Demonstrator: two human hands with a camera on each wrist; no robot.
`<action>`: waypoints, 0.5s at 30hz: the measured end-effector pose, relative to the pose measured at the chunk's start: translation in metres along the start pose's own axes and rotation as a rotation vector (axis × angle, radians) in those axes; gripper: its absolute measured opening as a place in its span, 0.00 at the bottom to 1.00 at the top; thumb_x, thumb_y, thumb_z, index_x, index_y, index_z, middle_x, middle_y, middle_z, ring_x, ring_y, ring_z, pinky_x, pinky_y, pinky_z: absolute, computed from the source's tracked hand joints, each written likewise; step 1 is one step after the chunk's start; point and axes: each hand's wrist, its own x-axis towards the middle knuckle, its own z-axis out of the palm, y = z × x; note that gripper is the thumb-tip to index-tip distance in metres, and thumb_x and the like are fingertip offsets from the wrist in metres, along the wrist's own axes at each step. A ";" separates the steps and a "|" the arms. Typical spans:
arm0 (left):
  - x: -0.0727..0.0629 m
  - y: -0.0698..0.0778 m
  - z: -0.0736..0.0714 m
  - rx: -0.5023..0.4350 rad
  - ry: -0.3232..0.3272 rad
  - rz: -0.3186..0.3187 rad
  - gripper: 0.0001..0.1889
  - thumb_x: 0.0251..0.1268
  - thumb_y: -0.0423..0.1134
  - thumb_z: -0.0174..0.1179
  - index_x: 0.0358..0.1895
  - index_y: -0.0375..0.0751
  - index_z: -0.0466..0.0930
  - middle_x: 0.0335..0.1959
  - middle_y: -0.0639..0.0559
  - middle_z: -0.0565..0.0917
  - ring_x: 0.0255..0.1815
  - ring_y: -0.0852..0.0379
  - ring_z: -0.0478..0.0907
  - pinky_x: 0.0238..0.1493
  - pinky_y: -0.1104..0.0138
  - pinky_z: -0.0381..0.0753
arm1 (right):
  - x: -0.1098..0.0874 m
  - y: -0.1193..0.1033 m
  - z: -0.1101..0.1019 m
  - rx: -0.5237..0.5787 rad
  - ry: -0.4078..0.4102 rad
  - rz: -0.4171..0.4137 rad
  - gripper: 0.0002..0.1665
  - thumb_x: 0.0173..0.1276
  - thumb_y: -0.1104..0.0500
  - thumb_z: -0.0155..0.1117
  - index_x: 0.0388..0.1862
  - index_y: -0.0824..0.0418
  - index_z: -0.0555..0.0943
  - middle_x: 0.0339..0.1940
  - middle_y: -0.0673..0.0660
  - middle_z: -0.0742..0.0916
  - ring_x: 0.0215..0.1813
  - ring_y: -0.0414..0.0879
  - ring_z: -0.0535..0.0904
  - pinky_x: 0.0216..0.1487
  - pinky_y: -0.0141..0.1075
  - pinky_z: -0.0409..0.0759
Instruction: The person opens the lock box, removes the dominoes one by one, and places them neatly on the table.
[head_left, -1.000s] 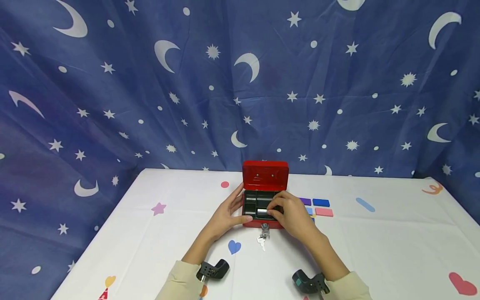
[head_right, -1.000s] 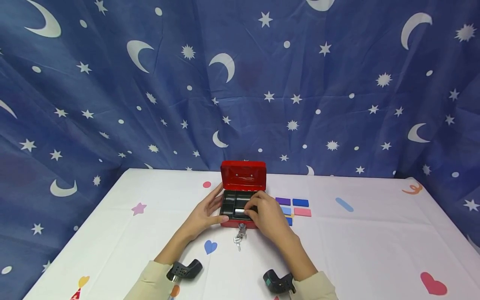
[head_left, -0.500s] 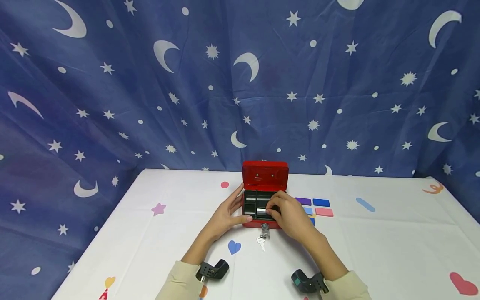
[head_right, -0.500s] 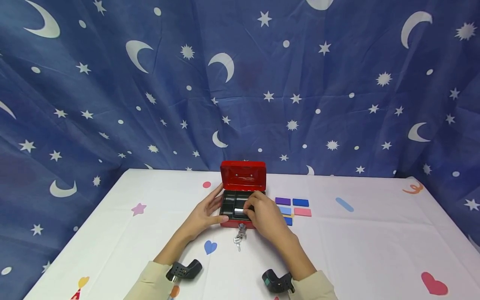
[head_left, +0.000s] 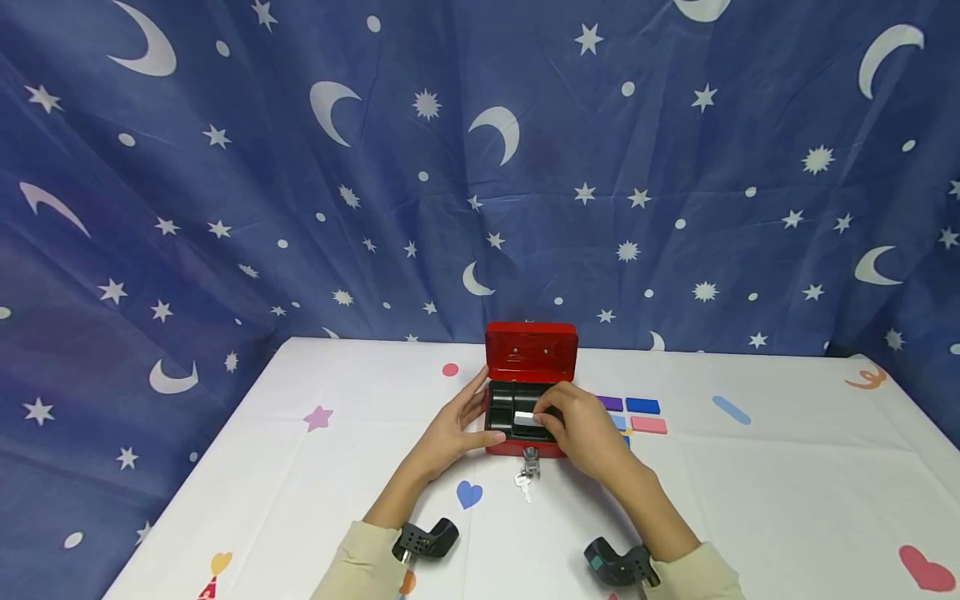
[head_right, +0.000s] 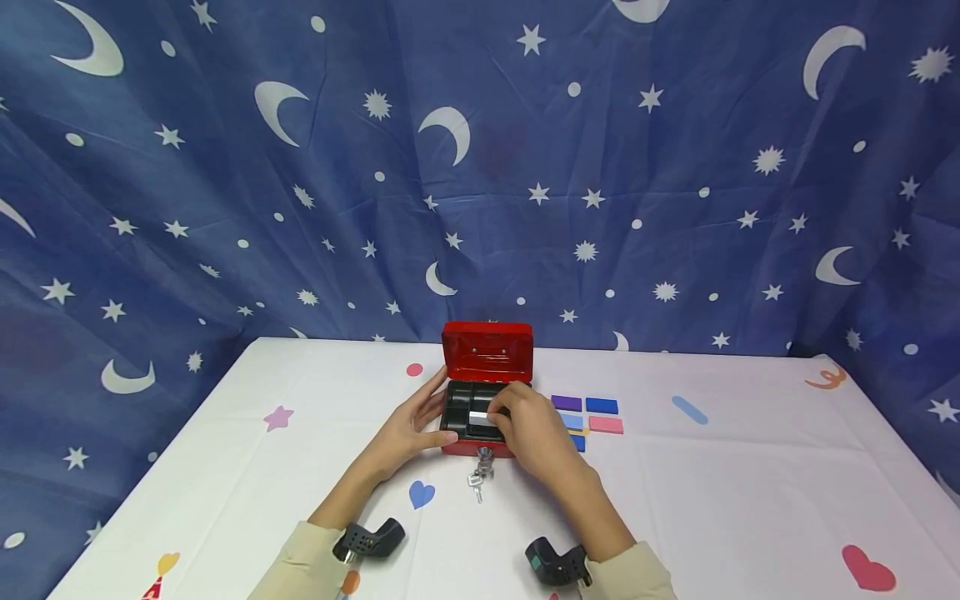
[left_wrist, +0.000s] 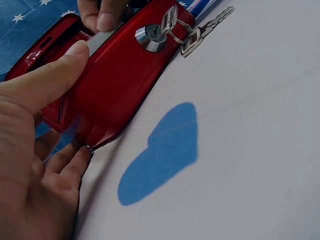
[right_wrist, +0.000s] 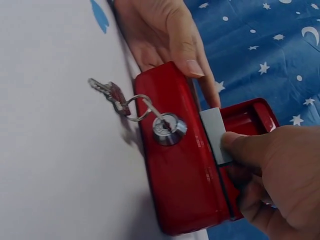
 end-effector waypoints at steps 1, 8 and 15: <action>0.000 0.000 0.000 -0.002 0.000 0.000 0.49 0.55 0.28 0.67 0.77 0.44 0.45 0.73 0.35 0.56 0.72 0.40 0.56 0.69 0.53 0.58 | 0.000 -0.001 -0.001 0.004 0.004 0.003 0.06 0.58 0.64 0.72 0.31 0.56 0.83 0.36 0.50 0.82 0.38 0.45 0.78 0.44 0.38 0.83; 0.001 0.001 -0.001 -0.007 -0.005 0.000 0.49 0.55 0.28 0.66 0.77 0.43 0.44 0.72 0.35 0.56 0.72 0.40 0.56 0.70 0.53 0.57 | 0.001 -0.003 -0.008 0.032 0.023 0.013 0.06 0.60 0.66 0.69 0.33 0.56 0.81 0.30 0.50 0.82 0.30 0.42 0.76 0.34 0.31 0.82; 0.001 0.000 0.001 -0.022 -0.001 0.003 0.49 0.55 0.27 0.66 0.77 0.44 0.44 0.73 0.37 0.55 0.72 0.41 0.55 0.70 0.53 0.56 | -0.001 0.003 -0.018 0.060 0.083 -0.026 0.09 0.59 0.67 0.70 0.36 0.57 0.82 0.30 0.49 0.82 0.26 0.38 0.75 0.30 0.26 0.80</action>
